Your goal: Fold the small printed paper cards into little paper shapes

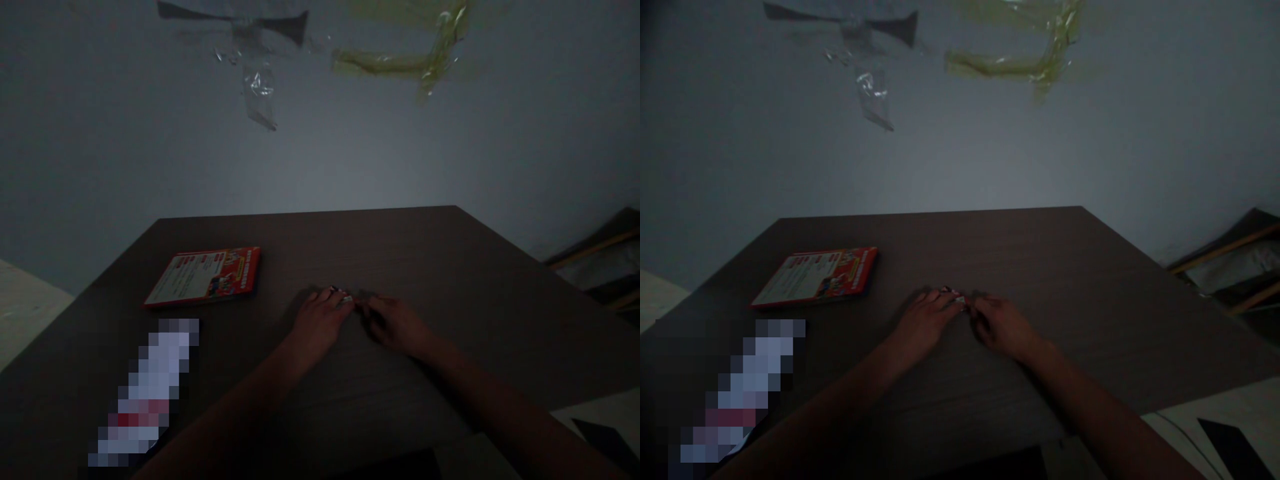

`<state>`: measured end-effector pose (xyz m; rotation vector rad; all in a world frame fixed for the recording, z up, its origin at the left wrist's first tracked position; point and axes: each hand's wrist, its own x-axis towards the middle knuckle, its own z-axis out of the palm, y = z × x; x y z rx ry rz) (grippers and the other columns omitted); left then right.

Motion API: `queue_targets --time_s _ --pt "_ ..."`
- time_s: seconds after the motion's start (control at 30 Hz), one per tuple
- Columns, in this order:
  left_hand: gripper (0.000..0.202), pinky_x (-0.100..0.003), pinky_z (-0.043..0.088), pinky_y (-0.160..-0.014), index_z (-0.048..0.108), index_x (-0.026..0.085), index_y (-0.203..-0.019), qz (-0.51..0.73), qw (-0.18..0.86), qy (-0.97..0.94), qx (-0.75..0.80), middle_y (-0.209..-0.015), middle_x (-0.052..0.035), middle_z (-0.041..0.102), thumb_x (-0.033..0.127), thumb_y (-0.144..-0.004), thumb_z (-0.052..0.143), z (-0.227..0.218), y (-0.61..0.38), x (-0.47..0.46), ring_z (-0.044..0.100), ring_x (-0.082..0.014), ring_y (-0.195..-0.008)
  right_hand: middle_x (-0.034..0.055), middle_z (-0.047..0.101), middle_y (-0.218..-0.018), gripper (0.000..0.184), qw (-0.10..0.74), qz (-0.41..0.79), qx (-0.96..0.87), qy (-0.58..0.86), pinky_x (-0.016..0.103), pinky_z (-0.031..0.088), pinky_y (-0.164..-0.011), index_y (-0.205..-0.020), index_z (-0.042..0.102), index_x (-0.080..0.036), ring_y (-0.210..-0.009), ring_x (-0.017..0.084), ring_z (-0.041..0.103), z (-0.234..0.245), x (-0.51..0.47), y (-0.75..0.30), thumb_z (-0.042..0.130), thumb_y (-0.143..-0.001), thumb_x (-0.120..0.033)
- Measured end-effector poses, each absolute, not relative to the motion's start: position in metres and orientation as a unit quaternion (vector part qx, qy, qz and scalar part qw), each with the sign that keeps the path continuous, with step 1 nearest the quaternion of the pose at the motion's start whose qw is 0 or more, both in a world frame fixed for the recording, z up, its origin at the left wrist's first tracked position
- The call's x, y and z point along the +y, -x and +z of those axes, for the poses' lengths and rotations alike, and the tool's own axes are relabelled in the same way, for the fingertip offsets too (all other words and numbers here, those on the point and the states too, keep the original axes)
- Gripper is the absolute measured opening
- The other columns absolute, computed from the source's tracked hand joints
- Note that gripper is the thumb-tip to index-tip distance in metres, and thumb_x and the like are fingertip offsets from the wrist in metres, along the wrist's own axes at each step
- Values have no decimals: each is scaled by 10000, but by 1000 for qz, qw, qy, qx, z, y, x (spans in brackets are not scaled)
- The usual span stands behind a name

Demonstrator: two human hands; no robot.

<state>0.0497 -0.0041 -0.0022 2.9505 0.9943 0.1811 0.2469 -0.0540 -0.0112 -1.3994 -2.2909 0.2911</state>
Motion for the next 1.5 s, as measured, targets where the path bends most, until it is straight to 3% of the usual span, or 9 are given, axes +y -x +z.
queue_targets --time_s 0.13,0.27,0.43,0.53,0.63,1.03,1.5 --pt "359 -413 370 -947 479 248 -1246 61 3 -947 315 -1343 -36 470 168 -919 355 -4 -49 -4 410 -236 -1203 70 615 -890 247 205 99 -847 480 314 449 -778 -1003 507 -180 -852 193 556 -8 -56 -247 448 -775 -103" --pt "376 -407 380 -929 455 249 -1272 61 0 -948 312 -1321 -43 484 173 -913 369 -5 -50 -3 418 -238 -1177 82 611 -992 193 215 110 -857 455 323 446 -839 -911 516 -191 -919 189 568 -7 -58 -248 430 -773 -88" --pt "368 -428 383 -905 488 291 -1239 62 -9 -950 305 -1317 -39 475 177 -911 366 -5 -50 -3 417 -256 -1158 39 612 -803 153 227 120 -852 456 291 461 -699 -849 521 -197 -732 163 581 -6 -60 -253 449 -755 -100" --pt "407 -428 382 -901 463 322 -1269 54 -5 -950 307 -1322 -43 466 165 -902 380 -5 -51 -3 418 -256 -1155 11 612 -729 97 303 159 -799 495 260 456 -643 -821 539 -198 -645 134 581 -8 -56 -260 464 -787 -146" --pt "425 -438 372 -920 446 348 -1283 51 0 -950 307 -1330 -42 455 166 -904 380 -5 -51 -2 411 -252 -1167 25 637 -749 72 385 165 -685 596 269 463 -655 -784 570 -190 -686 151 604 -13 -47 -269 535 -792 -252" --pt "421 -438 370 -944 447 322 -1289 45 16 -952 302 -1351 -60 433 164 -906 373 -3 -50 -3 392 -258 -1195 18 652 -727 114 314 212 -671 638 288 437 -642 -709 607 -187 -683 169 592 -21 -22 -266 634 -719 -298" --pt "420 -419 394 -912 445 330 -1287 51 -7 -952 302 -1309 -64 455 173 -901 390 -8 -50 -2 402 -260 -1174 25 666 -716 145 280 165 -683 654 277 420 -619 -701 626 -194 -666 171 601 -20 -1 -247 635 -724 -337"
